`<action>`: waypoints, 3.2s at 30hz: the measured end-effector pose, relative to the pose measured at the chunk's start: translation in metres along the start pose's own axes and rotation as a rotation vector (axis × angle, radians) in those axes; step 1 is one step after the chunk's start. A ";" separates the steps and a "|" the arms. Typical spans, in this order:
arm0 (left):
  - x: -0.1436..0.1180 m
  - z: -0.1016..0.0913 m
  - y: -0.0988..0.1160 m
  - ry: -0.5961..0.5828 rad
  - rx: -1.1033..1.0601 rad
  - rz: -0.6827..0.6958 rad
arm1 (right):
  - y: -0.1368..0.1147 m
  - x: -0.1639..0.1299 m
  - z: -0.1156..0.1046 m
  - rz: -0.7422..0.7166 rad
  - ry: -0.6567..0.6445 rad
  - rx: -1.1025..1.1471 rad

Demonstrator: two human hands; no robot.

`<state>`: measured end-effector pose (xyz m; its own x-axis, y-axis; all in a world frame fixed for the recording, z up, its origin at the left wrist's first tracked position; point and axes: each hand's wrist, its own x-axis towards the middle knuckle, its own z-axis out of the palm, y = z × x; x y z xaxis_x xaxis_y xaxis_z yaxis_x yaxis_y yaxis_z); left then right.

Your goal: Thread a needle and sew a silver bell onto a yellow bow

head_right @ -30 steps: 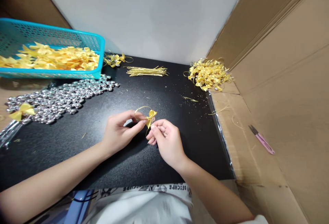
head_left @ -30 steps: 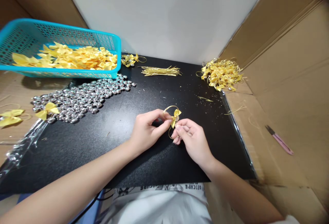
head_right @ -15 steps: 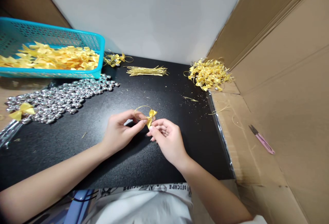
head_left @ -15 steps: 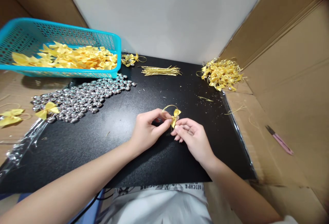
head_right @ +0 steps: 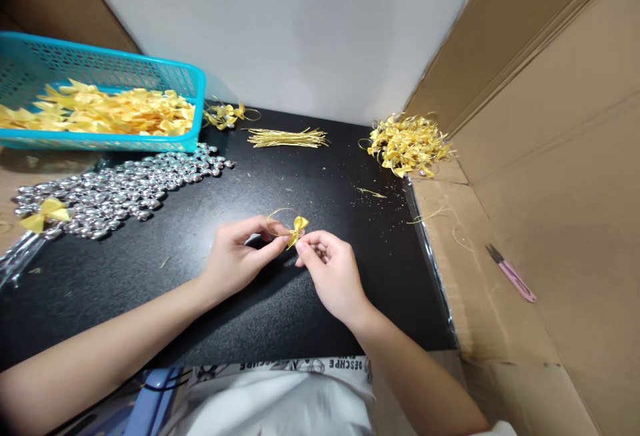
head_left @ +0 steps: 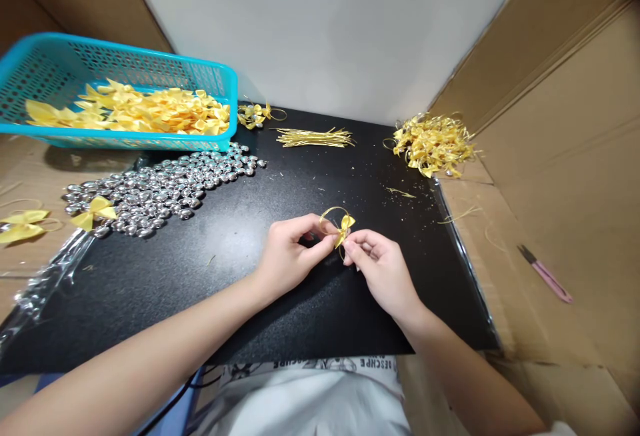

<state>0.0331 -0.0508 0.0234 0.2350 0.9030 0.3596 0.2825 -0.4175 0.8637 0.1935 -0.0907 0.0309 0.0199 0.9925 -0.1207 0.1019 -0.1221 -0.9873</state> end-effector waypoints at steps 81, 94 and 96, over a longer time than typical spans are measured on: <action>0.005 -0.003 -0.013 -0.159 0.149 0.042 | -0.026 0.010 -0.057 -0.471 0.336 0.697; 0.003 -0.001 -0.012 -0.180 0.130 0.051 | -0.027 0.011 -0.065 -0.515 0.344 0.726; 0.003 -0.001 -0.011 -0.172 0.123 0.036 | -0.028 0.009 -0.063 -0.512 0.288 0.707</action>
<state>0.0297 -0.0437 0.0147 0.3991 0.8610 0.3153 0.3801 -0.4683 0.7976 0.2539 -0.0791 0.0637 0.3966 0.8726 0.2853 -0.4633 0.4585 -0.7584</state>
